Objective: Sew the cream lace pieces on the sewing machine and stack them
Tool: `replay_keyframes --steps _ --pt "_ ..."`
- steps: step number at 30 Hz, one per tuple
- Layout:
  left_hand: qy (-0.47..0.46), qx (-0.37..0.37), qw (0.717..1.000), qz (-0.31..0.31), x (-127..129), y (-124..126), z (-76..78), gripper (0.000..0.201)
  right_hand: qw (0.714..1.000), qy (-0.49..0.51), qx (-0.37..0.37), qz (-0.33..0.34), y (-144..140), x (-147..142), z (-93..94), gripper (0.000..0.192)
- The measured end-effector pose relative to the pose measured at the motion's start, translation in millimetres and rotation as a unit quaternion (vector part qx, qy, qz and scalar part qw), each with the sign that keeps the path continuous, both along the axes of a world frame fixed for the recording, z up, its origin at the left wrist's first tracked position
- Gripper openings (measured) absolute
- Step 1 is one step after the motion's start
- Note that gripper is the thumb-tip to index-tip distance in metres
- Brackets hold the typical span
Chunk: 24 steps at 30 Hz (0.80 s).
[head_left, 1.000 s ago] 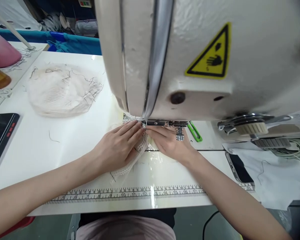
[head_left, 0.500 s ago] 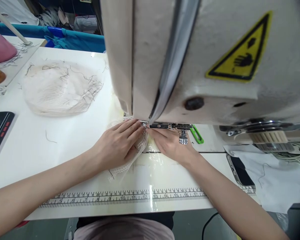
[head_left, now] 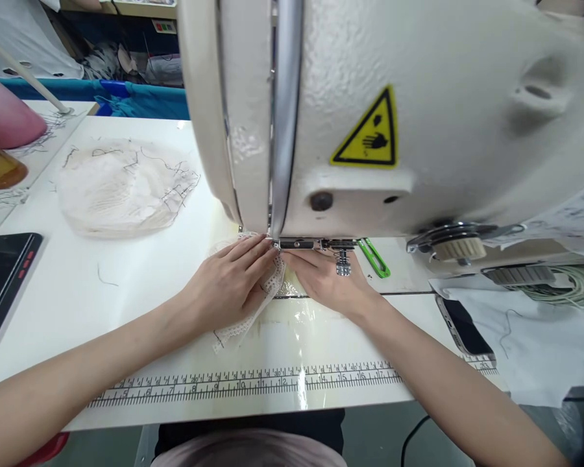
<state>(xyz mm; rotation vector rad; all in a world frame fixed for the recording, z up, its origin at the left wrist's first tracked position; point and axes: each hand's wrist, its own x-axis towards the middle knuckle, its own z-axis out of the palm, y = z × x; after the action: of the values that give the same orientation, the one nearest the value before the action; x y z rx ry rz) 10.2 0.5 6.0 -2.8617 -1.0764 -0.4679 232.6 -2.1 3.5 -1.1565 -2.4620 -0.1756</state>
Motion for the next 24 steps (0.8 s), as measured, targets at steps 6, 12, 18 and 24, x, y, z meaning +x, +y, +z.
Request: replay_keyframes --steps 6,12,18,24 --pt "-0.009 -0.013 1.000 -0.003 0 0 0.2 0.047 0.998 -0.028 0.048 0.008 2 -2 -0.7 0.033" --pt "0.015 0.038 0.999 -0.016 -6 -2 20.7 0.038 0.998 -0.003 0.041 0.053 1 -2 1.4 0.029" --pt "0.053 0.069 0.984 -0.155 -48 -36 32.6 0.062 0.990 0.030 -0.054 0.126 6 -1 -5.2 0.032" --pt "-0.018 0.001 1.000 -0.016 -58 -60 36.3 0.024 0.986 0.065 -0.062 0.143 4 -2 -9.4 0.027"
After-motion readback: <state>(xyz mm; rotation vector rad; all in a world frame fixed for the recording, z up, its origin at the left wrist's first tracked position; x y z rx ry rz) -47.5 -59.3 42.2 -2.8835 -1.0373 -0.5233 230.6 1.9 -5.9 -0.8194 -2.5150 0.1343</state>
